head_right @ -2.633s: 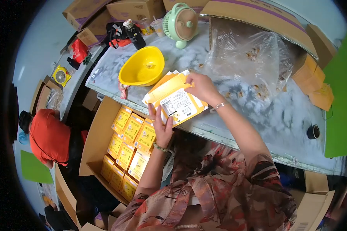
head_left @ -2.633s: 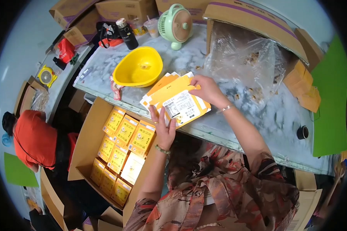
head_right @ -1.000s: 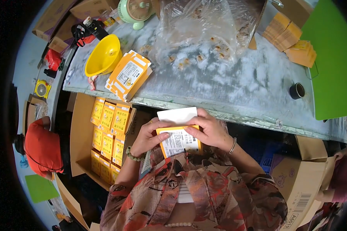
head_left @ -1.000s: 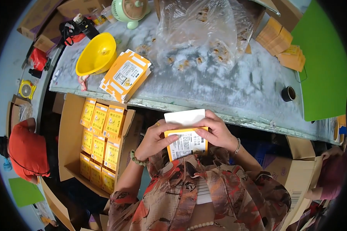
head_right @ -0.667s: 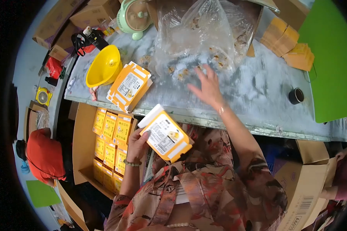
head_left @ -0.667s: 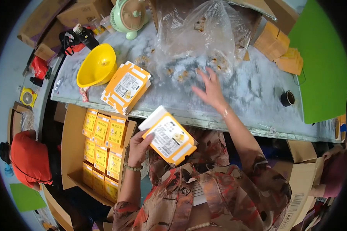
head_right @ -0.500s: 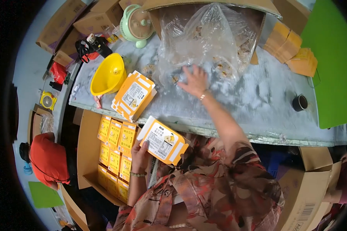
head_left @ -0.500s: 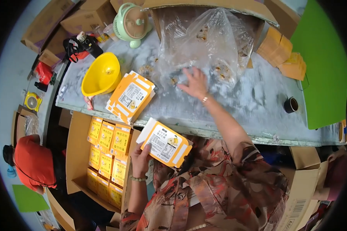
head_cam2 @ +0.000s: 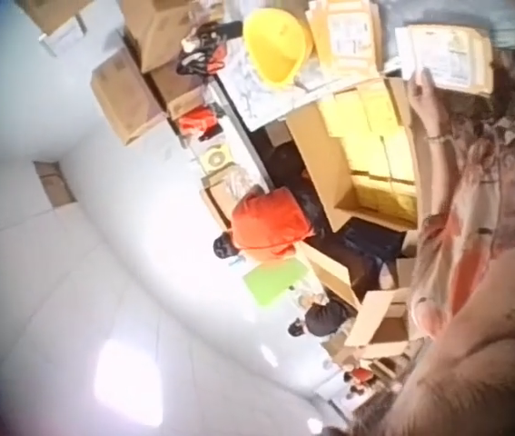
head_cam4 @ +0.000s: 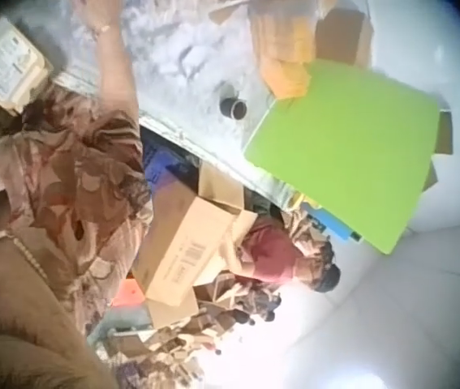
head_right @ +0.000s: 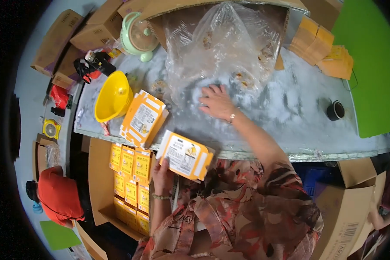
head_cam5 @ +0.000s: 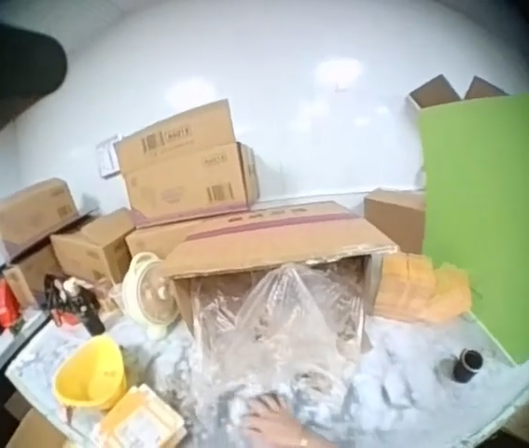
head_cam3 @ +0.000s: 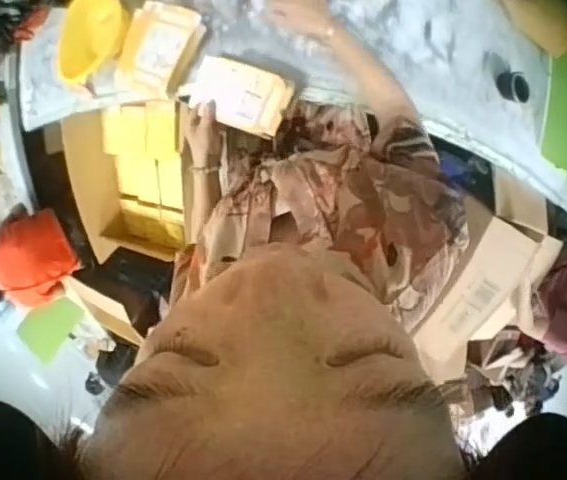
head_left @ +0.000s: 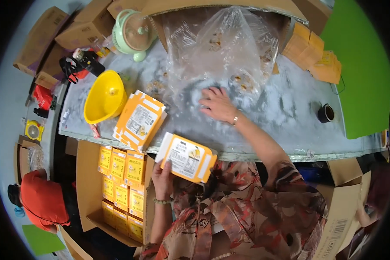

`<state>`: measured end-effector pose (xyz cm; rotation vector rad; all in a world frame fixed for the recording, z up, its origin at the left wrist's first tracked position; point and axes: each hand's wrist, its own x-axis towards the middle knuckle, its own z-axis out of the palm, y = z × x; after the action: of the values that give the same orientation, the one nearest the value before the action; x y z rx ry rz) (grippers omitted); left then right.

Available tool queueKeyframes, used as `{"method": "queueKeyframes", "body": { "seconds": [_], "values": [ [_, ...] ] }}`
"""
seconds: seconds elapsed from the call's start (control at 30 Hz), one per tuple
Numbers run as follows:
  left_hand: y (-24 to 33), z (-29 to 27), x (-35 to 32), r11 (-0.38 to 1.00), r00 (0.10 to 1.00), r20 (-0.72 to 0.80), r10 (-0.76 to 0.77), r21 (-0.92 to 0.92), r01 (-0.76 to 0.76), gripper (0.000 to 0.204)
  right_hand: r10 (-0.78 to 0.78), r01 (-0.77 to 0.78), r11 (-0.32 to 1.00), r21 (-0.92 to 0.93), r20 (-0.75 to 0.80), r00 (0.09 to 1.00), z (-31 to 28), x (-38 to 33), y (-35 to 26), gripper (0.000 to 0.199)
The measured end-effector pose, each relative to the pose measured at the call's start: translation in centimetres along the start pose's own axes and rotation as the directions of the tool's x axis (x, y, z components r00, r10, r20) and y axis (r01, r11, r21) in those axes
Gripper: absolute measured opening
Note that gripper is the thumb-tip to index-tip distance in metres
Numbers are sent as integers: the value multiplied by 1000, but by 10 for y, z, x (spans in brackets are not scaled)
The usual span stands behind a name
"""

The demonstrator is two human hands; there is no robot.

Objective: Packing individual yellow product boxes into larger cardboard shipping cartons.

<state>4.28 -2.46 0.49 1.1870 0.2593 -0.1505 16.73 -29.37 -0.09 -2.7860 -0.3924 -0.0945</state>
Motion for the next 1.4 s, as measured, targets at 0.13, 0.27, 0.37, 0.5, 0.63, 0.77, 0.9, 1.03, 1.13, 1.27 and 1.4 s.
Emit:
{"method": "queueKeyframes", "body": {
  "seconds": [0.13,0.27,0.37,0.5,0.63,0.77,0.9,1.03,1.13,1.27,1.4],
  "values": [
    [-2,5,17,999,998,-30,-52,11,52,21,-92,97,995,23,-174,980,-19,-60,22,38],
    [-2,9,24,1000,1000,-26,15,12,-15,19,107,60,949,310,-495,862,-53,-107,49,32],
    [-3,9,23,999,999,-51,10,-33,-11,19,432,-112,827,551,-495,754,-49,-146,69,24],
    [-7,11,20,1000,998,-61,3,-24,-4,19,564,-190,630,753,-275,779,-34,-171,58,26],
    [-6,14,16,1000,999,-42,4,-22,-5,19,329,-76,867,493,-451,830,-32,-157,28,29],
    [-9,13,16,1000,1000,-21,12,-24,-12,18,216,-76,952,295,-478,851,-21,-138,21,33],
    [-8,17,13,1000,1000,-24,12,-26,-13,18,192,-91,958,271,-376,906,-25,-112,43,29],
    [-10,21,12,1000,1000,-16,-8,-22,8,18,69,-27,992,124,-354,933,-28,-88,46,27],
    [-10,29,10,1000,1000,-2,-20,-24,20,19,4,8,994,110,-111,994,-28,-91,55,28],
    [-4,46,11,999,999,1,-47,-22,47,19,48,-40,966,257,-24,999,-33,-124,59,34],
    [-13,65,19,1000,1000,1,-13,12,13,22,-5,38,960,276,-119,993,-35,-150,39,52]
  ]
}}
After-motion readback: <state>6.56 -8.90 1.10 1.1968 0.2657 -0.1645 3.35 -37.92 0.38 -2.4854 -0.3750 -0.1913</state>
